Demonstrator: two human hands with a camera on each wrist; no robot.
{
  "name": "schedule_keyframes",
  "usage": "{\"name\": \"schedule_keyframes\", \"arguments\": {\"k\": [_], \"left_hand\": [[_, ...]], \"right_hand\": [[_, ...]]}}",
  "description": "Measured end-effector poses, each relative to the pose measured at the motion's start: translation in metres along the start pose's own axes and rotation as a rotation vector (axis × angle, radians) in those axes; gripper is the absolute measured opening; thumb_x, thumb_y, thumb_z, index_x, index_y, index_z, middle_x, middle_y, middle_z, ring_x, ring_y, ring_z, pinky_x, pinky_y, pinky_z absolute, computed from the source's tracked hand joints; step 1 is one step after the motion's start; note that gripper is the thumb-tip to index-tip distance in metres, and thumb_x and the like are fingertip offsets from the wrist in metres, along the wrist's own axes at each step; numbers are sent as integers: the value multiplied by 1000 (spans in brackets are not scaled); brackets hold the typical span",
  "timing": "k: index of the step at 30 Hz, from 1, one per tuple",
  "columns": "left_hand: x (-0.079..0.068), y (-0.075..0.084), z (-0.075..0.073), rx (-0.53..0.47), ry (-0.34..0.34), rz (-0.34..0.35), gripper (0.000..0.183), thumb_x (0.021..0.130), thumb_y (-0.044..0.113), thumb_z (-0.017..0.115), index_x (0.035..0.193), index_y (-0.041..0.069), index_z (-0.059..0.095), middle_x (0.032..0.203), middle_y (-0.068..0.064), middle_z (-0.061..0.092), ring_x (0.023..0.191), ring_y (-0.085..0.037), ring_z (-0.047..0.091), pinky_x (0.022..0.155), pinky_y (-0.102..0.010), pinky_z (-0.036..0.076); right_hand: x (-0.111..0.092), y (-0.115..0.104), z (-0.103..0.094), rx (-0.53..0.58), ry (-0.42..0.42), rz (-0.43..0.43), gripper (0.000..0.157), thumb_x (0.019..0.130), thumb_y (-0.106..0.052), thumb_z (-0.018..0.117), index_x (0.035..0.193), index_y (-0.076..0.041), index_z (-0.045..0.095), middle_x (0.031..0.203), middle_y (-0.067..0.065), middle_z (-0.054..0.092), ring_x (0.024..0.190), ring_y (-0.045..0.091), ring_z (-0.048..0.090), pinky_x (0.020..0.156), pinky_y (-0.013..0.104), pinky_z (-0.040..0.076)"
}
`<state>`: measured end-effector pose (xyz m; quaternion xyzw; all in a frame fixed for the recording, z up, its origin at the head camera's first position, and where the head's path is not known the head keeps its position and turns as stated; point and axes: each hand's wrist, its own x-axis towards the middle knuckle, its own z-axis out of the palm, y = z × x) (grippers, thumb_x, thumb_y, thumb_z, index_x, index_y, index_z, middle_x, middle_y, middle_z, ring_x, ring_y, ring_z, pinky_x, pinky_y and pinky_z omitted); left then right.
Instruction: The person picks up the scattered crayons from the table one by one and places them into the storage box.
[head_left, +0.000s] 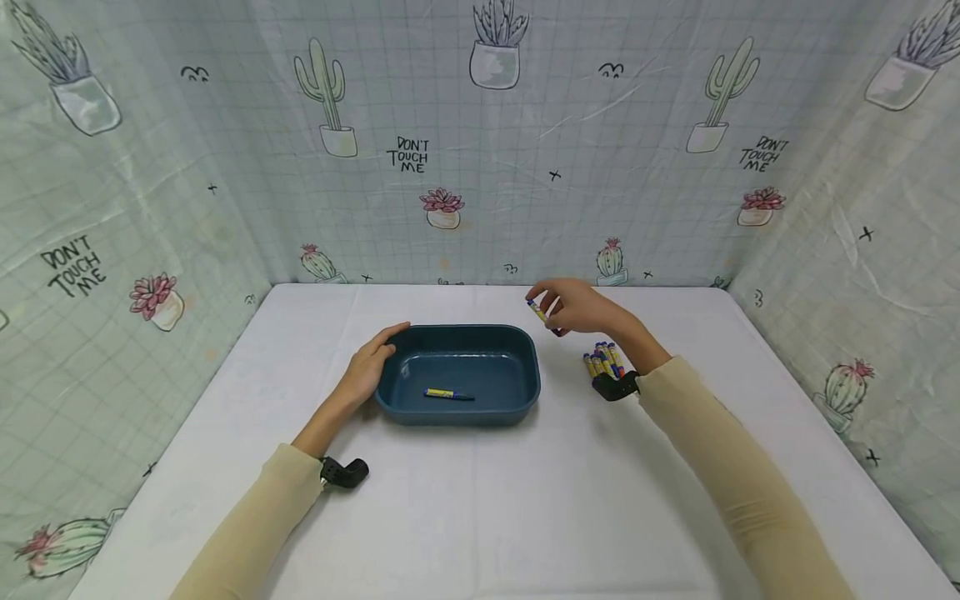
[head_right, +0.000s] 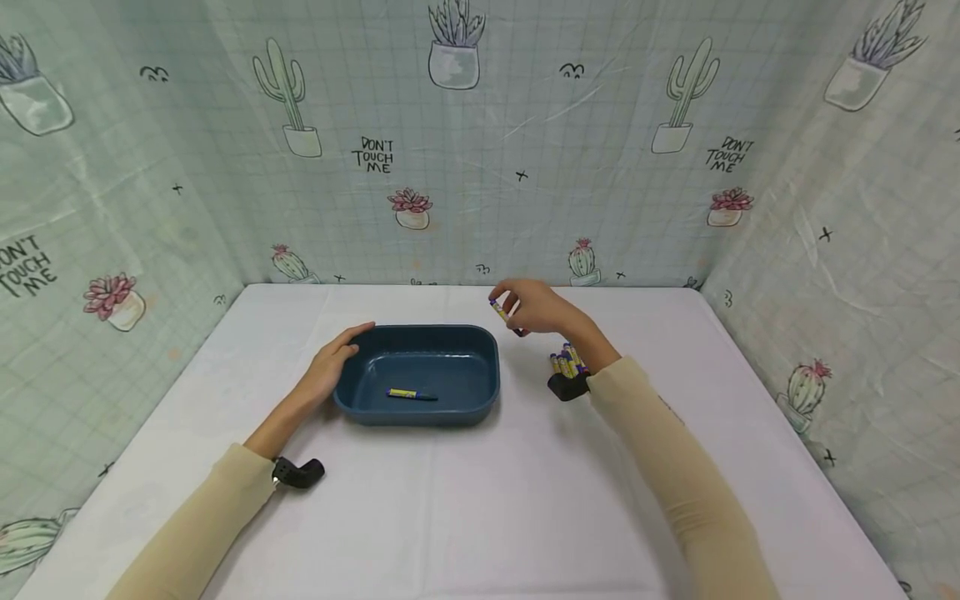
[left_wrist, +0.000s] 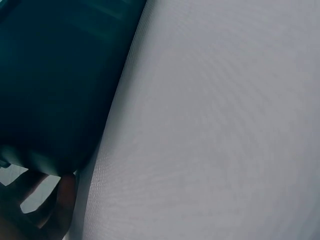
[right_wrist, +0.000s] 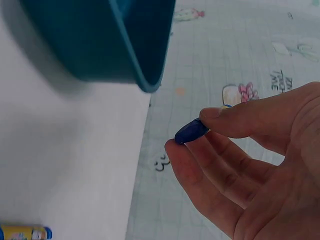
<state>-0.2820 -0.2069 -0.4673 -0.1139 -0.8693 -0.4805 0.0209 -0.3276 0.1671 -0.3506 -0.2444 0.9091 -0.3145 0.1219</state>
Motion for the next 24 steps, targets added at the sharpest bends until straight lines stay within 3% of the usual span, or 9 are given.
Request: {"name": "schedule_keyframes", "arguments": {"k": [24], "left_hand": [[-1,2,1,-4,8,3,46,104,21,27,147,31,39,156,5,34,148,-24,23,119,-54,18]], "right_hand": [[46,-52,42,-77,-251,-155,45,88,1,57,129,-18,57,117,12,63,92,20,69,66,32,59]]}}
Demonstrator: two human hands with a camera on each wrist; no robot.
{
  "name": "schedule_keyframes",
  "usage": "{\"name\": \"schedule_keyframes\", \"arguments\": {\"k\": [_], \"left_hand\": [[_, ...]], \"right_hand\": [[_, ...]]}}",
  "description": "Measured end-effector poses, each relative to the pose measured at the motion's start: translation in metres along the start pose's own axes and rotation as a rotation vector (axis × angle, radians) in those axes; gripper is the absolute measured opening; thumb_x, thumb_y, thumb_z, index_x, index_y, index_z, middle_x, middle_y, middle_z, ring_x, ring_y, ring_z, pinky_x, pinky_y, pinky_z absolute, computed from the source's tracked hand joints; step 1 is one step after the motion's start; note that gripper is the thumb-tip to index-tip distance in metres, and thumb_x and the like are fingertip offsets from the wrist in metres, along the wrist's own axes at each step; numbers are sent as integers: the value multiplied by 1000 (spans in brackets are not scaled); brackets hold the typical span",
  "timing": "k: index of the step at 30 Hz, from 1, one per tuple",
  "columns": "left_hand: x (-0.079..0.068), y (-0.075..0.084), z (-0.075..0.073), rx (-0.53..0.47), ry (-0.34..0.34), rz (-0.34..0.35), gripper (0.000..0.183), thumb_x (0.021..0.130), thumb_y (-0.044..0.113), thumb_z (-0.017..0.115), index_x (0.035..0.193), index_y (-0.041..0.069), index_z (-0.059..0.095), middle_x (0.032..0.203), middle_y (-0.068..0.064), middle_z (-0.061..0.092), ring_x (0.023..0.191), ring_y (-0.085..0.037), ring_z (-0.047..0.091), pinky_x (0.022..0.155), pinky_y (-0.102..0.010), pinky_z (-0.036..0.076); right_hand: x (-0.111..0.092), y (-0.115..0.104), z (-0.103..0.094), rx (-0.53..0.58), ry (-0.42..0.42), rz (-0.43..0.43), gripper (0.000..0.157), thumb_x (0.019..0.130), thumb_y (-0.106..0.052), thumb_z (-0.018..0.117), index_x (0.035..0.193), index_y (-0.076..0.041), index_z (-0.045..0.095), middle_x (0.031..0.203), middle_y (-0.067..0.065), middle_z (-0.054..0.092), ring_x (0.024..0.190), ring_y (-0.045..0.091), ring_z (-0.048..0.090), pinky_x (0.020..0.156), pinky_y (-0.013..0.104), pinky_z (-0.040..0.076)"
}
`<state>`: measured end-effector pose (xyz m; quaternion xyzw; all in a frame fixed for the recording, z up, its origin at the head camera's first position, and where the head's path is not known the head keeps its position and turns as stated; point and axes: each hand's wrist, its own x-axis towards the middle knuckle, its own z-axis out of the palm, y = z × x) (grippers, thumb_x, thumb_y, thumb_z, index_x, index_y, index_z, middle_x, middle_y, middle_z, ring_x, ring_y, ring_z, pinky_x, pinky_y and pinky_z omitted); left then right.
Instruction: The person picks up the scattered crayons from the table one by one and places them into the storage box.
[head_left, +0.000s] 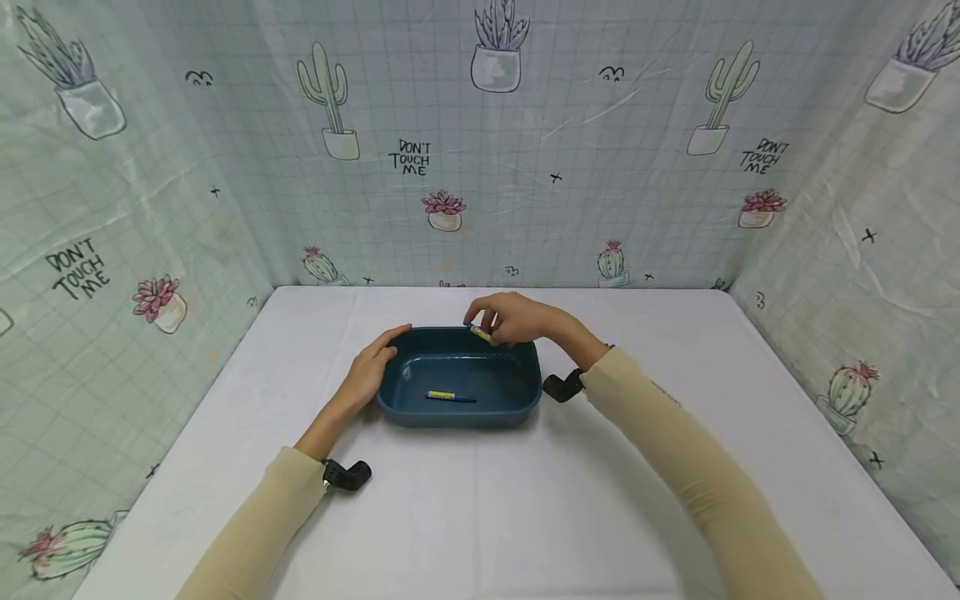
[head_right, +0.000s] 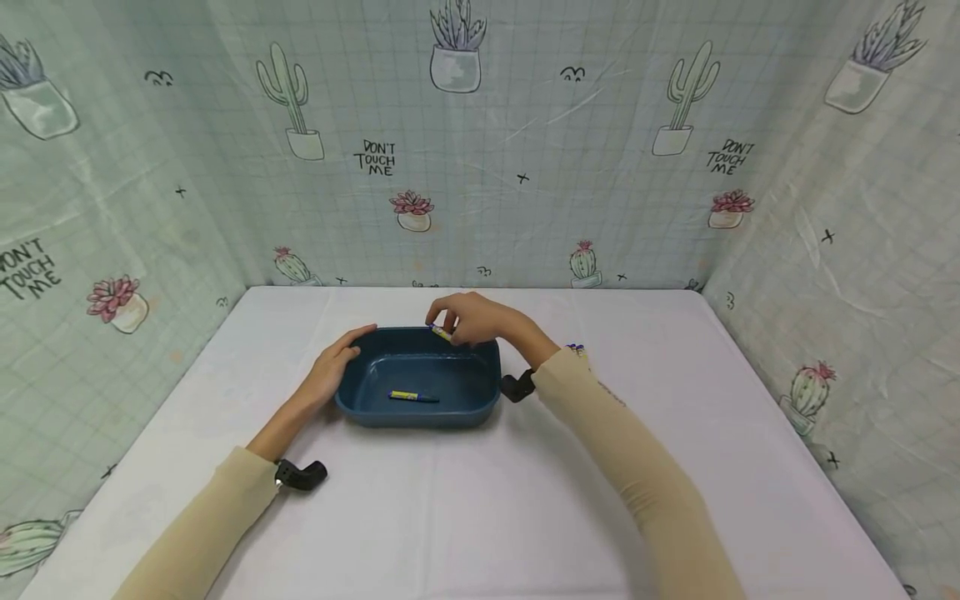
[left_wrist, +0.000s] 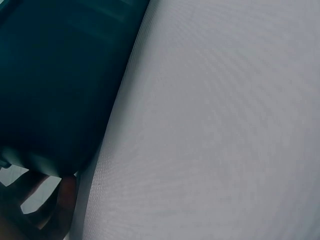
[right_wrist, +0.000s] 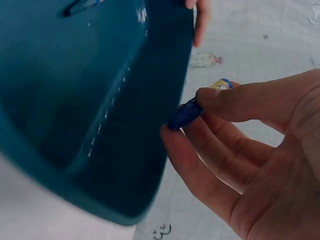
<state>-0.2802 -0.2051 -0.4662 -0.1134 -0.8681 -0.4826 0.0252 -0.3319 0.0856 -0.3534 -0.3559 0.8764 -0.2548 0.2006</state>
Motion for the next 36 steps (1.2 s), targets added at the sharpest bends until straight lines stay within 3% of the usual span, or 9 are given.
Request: {"name": "schedule_keyframes", "arguments": {"k": [8,12,17,21,25,36], "left_hand": [[-1,0,0,-19,-8,-20,46,104,21,28,147,32,38,156,4,34,148,-23,23,120,-54,17],[-1,1,0,-18,-10,-30,46,103,22,27,147,33,38,156,4,34,148,-25,23,119,-55,17],[0,1,0,-6,-5,-23,46,103,22,27,146,35,38,156,3,35,147,-26,25,119,-56,18],[0,1,-1,-1,-5,-24,46,103,22,28,146,35,38,155,3,35,147,-26,25,119,-56,18],[1,0,-2,0,-9,-25,45,104,23,29,146,35,39,155,5,34,147,-25,25,119,-55,19],[1,0,-1,-11,-9,-26,46,104,21,28,147,32,38,155,5,34,147,-25,25,118,-56,19]], "right_hand": [[24,-7,13,-37,-109,-21,42,88,0,58,125,-21,59,114,11,65,86,17,67,66,31,57],[33,-13,19,-53,-161,-36,44,88,1,60,128,-17,59,110,11,66,84,17,65,65,30,57],[45,-16,28,-56,-223,-42,48,88,3,60,133,-12,56,107,8,65,85,19,64,69,39,58],[54,-17,36,-60,-265,-37,48,88,3,59,132,-14,57,105,7,64,88,19,63,71,41,59],[61,-16,42,-74,-287,-17,48,88,3,59,130,-18,59,104,5,63,91,18,63,69,35,59],[72,-17,53,-39,-372,64,47,88,4,61,128,-21,61,114,8,63,100,18,64,74,37,59]]}}
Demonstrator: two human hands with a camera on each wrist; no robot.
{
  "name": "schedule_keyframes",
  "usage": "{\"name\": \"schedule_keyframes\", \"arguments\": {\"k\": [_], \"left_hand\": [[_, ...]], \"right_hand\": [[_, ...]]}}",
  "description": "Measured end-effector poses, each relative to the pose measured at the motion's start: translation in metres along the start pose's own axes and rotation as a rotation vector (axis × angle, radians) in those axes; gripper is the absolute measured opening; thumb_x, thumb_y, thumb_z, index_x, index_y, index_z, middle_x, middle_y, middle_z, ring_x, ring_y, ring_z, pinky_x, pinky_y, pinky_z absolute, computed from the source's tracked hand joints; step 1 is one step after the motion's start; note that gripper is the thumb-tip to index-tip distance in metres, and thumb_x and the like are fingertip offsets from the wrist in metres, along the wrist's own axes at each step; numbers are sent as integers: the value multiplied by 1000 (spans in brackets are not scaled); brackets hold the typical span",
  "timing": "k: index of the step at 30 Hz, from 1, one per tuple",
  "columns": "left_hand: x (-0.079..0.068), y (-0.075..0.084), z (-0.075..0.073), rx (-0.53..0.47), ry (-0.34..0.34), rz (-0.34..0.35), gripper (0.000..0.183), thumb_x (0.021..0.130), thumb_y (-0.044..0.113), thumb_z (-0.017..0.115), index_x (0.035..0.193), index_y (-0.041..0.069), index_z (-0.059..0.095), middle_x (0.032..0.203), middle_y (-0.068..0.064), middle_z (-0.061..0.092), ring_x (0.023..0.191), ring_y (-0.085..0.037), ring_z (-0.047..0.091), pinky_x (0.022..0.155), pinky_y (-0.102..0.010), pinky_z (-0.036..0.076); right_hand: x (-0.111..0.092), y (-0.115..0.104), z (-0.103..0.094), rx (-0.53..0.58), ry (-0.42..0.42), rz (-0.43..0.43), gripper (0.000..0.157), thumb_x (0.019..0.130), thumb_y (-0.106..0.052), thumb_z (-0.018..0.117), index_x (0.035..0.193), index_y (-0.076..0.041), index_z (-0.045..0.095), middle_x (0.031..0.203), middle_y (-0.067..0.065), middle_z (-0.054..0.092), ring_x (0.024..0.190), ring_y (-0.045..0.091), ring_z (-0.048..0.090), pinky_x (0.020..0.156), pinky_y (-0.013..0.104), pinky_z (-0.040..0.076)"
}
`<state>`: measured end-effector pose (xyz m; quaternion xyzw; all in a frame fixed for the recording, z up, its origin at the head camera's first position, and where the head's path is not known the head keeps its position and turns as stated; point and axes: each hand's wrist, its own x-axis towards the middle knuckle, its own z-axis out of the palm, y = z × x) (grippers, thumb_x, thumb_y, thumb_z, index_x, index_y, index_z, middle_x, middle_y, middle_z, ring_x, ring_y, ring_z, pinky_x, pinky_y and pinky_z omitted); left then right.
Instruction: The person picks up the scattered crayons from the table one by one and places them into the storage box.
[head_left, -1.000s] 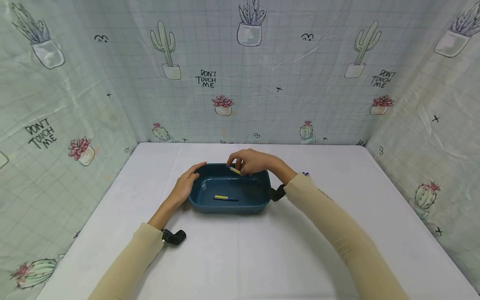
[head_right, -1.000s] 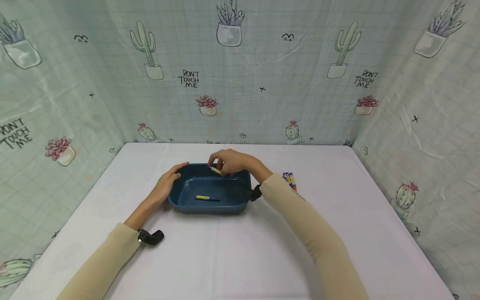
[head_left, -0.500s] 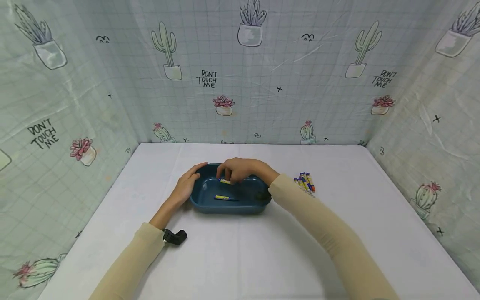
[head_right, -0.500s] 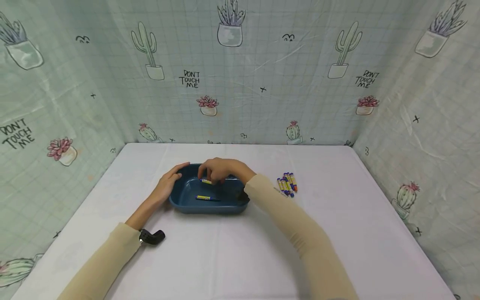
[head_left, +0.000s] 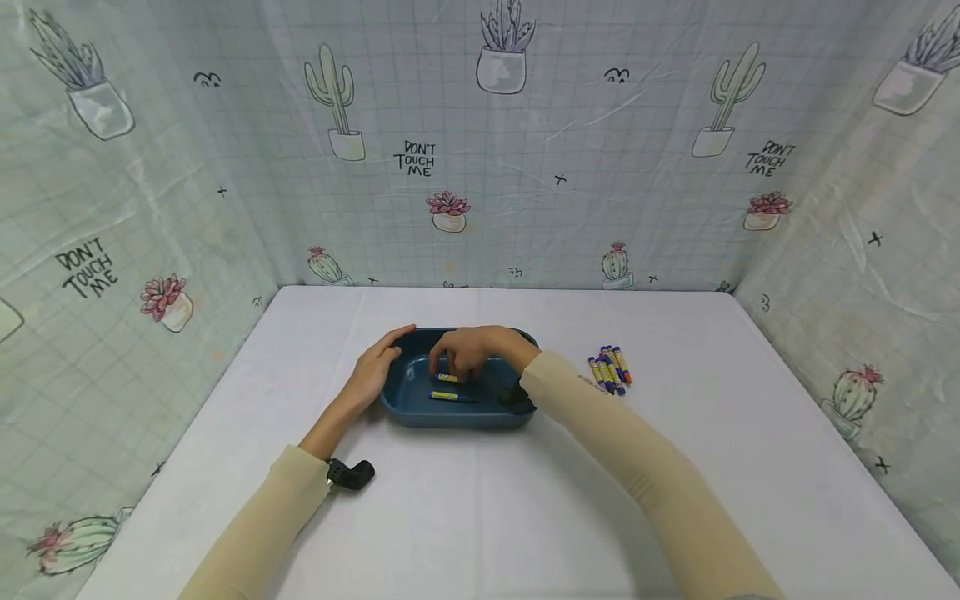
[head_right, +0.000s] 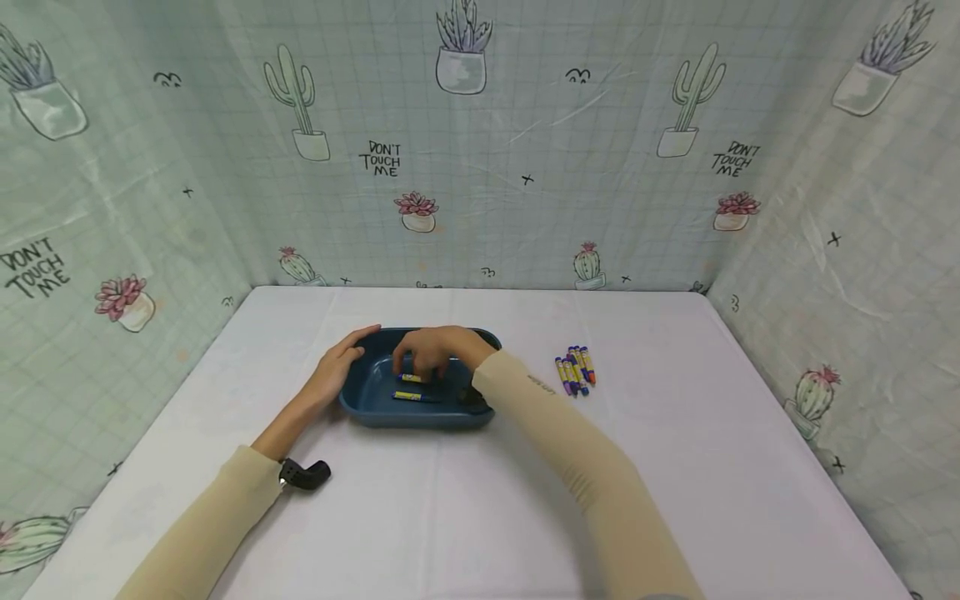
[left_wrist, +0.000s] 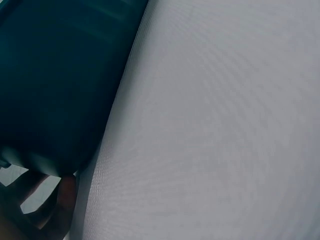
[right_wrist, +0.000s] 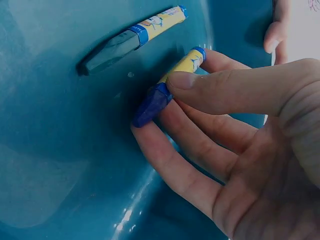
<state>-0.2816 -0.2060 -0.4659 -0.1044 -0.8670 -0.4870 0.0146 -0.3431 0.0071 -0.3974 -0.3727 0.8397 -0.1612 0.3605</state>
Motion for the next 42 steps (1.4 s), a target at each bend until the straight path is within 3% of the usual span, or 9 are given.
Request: {"name": "schedule_keyframes", "arguments": {"k": [18,25,42], "left_hand": [[0,-1,1,-10,-6,-2,46,104,22,29,145,38,39,155,5,35,147,-25,26,118,-57,19],[0,0,1,-11,-1,3,46,103,21,29,145,35,40,155,5,35,147,-25,25,118,-57,19],[-2,1,2,-19,2,31,46,103,20,30,147,29,40,156,3,35,147,-27,23,118,-56,18]], "right_hand": [[4,-6,5,37,-69,61,43,88,-1,63,126,-20,60,105,6,64,95,19,64,76,38,59],[4,-4,5,45,-78,64,42,87,-3,66,124,-20,60,102,5,67,93,18,65,77,40,59],[-22,13,-1,80,18,-13,39,88,-2,63,126,-14,61,98,8,68,91,20,67,74,39,60]]}}
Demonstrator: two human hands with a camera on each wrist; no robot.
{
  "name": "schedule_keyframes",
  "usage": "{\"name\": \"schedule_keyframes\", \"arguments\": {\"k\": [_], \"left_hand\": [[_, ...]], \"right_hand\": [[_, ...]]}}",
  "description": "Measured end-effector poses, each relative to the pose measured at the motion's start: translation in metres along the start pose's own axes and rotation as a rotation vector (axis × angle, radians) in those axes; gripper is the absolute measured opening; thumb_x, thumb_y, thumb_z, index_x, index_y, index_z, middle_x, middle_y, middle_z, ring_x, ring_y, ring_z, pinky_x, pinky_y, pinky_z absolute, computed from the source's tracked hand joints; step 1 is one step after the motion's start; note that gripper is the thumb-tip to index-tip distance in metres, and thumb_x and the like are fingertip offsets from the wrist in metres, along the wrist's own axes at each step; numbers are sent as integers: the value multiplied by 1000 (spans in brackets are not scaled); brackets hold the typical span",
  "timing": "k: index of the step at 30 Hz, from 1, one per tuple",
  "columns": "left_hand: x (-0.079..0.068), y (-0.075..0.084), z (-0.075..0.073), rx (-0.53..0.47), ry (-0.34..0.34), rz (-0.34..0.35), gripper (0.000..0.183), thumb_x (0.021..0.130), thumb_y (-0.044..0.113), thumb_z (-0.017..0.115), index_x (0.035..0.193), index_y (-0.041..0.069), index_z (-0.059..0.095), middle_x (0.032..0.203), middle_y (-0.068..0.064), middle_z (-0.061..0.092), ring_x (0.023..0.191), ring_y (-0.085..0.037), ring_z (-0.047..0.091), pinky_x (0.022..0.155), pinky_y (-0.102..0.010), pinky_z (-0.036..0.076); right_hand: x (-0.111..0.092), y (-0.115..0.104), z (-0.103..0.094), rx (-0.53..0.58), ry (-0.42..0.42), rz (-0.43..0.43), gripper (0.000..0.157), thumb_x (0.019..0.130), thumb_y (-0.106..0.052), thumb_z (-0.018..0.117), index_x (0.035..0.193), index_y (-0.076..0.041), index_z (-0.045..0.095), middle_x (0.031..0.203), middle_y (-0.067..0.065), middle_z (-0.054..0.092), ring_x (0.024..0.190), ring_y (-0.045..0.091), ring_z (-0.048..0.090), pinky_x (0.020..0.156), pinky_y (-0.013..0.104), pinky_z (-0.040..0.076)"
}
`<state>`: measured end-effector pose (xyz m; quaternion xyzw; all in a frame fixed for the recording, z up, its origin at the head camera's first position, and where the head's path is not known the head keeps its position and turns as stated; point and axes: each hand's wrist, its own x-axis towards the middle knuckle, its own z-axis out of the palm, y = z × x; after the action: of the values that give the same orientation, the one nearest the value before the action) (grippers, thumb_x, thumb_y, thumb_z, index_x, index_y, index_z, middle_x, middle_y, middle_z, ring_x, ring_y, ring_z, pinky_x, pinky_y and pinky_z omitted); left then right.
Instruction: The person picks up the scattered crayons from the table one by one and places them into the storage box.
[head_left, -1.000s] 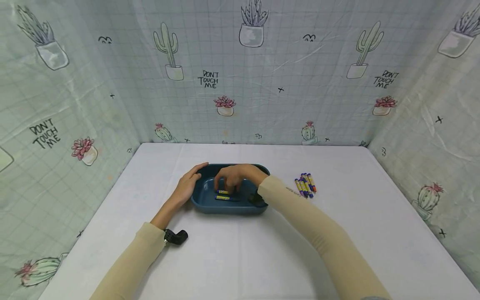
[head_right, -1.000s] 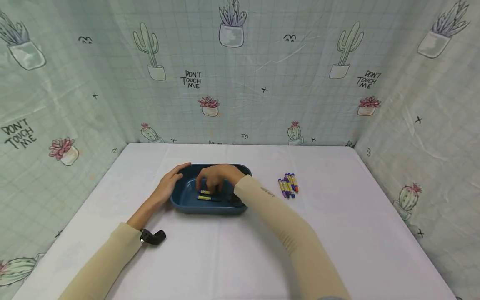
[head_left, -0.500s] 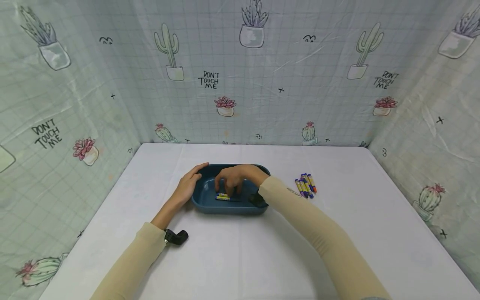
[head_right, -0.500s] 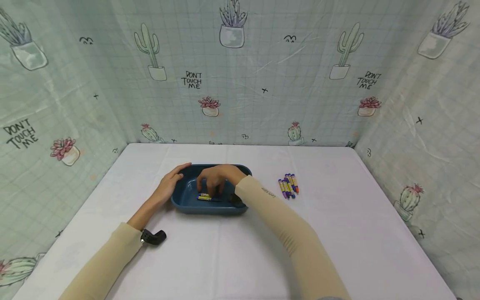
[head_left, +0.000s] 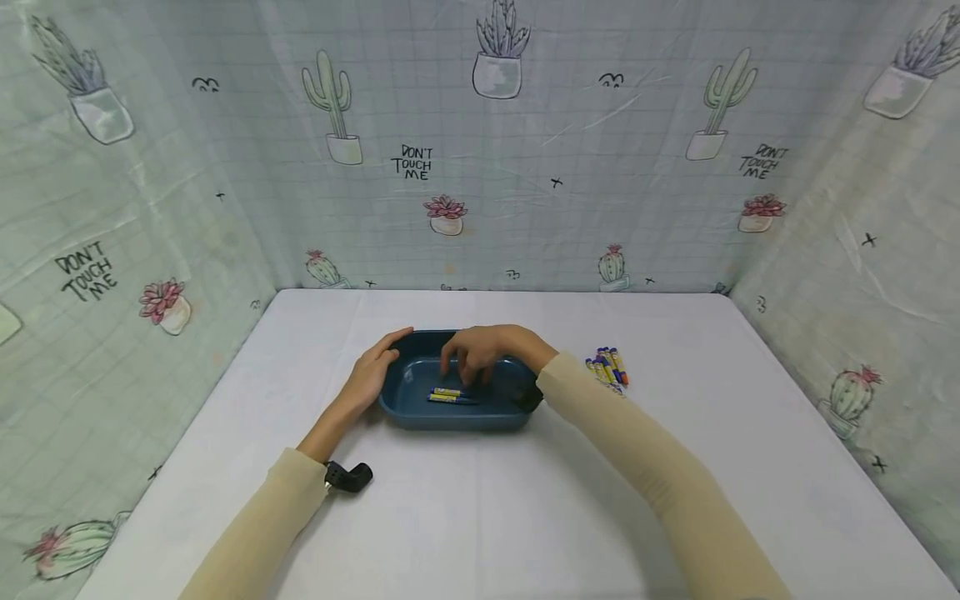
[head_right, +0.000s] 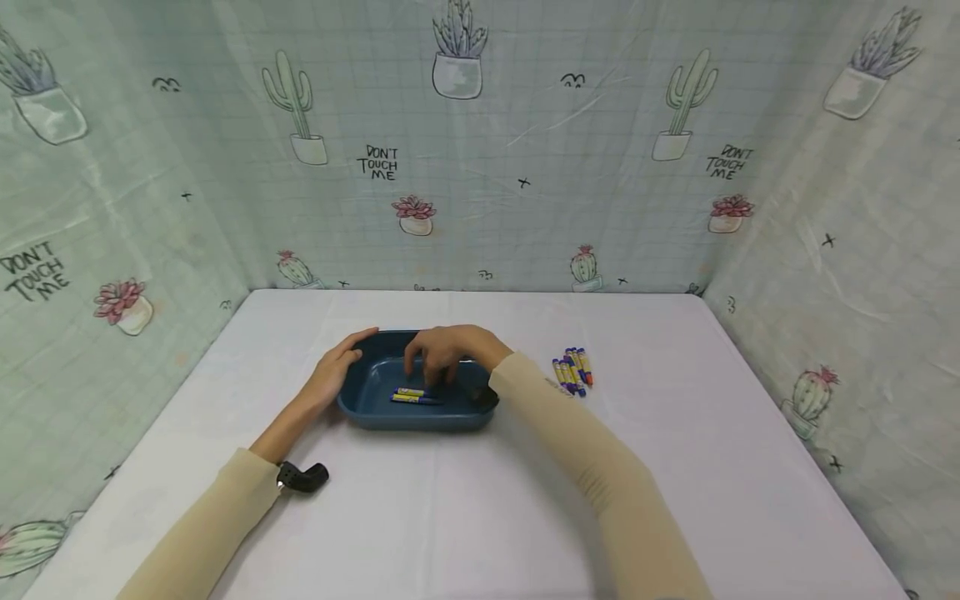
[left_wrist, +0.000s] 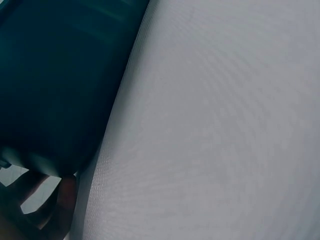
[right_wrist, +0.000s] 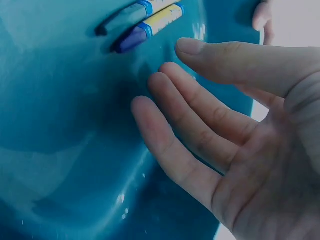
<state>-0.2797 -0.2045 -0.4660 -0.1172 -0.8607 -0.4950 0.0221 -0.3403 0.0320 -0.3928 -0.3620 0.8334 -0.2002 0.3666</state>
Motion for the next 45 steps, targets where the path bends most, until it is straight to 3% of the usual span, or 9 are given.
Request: {"name": "schedule_keyframes", "arguments": {"k": [9,14,15,24,32,45], "left_hand": [[-3,4,-3,-1,-8,11,46,104,17,30,148,22,38,156,-2,33,148,-29,21,118,-56,17],[-2,5,-1,-8,-11,5,46,104,16,29,148,23,38,157,-2,32,148,-28,20,119,-56,16],[0,0,0,-6,-3,9,46,104,18,29,148,24,38,157,-1,33,148,-28,21,119,-56,16],[2,-2,1,17,11,4,46,103,20,29,147,30,39,156,3,34,148,-25,23,119,-54,18],[1,-3,2,10,8,7,46,103,19,29,146,31,40,156,4,35,148,-24,23,119,-54,17],[0,-2,1,13,15,20,46,103,19,30,146,30,40,155,5,35,148,-23,23,119,-54,18]], "right_hand": [[-31,3,-14,-16,94,-85,39,91,-5,60,130,-7,57,103,14,67,90,24,68,74,42,60],[-55,11,-22,8,170,-102,35,92,-7,58,127,-9,58,98,10,68,85,26,67,72,36,59],[-59,14,-23,15,184,-105,34,92,-8,58,127,-10,59,99,9,68,85,26,67,71,36,59],[-96,43,-28,71,310,-80,31,92,-11,61,122,-11,61,107,14,66,89,28,66,73,39,59],[-123,78,-23,154,401,-41,30,91,-9,60,122,-10,61,102,15,66,87,24,65,76,47,59],[-163,130,-7,194,567,51,30,92,-12,61,122,-8,59,109,21,64,92,40,63,75,49,58]]}}
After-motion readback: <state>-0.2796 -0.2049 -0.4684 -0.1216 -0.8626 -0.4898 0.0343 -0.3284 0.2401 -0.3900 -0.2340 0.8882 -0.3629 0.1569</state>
